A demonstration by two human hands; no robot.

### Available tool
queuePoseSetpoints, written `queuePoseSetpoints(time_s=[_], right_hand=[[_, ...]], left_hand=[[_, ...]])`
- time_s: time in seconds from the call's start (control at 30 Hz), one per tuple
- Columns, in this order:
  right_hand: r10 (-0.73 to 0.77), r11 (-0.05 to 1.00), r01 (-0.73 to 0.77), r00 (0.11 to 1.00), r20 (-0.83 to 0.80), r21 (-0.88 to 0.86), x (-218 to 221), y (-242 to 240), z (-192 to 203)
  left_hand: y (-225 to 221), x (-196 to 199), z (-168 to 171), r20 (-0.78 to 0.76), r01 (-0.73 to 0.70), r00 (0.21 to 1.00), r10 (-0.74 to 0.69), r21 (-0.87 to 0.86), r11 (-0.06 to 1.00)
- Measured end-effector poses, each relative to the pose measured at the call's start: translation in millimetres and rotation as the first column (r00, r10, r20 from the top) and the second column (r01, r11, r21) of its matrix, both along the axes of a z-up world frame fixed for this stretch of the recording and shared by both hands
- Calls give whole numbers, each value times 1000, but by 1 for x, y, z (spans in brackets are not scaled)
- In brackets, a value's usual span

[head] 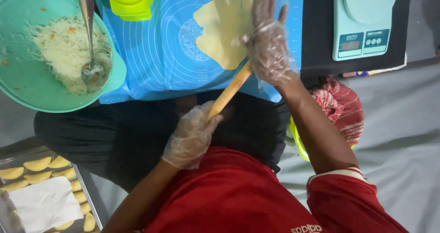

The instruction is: Rolling dough, adding filling, and molding pastries on a silicone mat.

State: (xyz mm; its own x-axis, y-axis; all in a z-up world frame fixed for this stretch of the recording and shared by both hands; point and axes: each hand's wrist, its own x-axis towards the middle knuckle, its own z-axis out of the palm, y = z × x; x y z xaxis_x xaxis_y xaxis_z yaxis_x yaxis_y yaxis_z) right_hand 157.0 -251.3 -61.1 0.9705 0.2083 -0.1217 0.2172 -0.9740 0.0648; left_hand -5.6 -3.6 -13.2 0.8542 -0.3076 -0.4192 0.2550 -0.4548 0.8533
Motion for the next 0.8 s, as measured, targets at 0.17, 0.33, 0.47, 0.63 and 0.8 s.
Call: queuePoseSetpoints(time_s=[0.17, 0.33, 0.47, 0.63, 0.8], right_hand=[[3, 724, -141, 979, 202, 675, 20, 46, 50], [158, 977, -151, 987, -35, 153, 34, 92, 45], [278, 954, -293, 945, 173, 67, 24, 76, 44], [105, 993, -100, 992, -73, 66, 4, 58, 43], [163, 924, -190, 981, 107, 331, -28, 20, 12]], left_hand=[[21, 8, 15, 263, -97, 961, 81, 48, 994], [28, 17, -13, 447, -72, 892, -61, 274, 959], [24, 16, -10, 402, 23, 906, -134, 271, 962], [14, 21, 3, 135, -6, 991, -3, 71, 997], [5, 9, -15, -126, -3, 992, 21, 137, 991]])
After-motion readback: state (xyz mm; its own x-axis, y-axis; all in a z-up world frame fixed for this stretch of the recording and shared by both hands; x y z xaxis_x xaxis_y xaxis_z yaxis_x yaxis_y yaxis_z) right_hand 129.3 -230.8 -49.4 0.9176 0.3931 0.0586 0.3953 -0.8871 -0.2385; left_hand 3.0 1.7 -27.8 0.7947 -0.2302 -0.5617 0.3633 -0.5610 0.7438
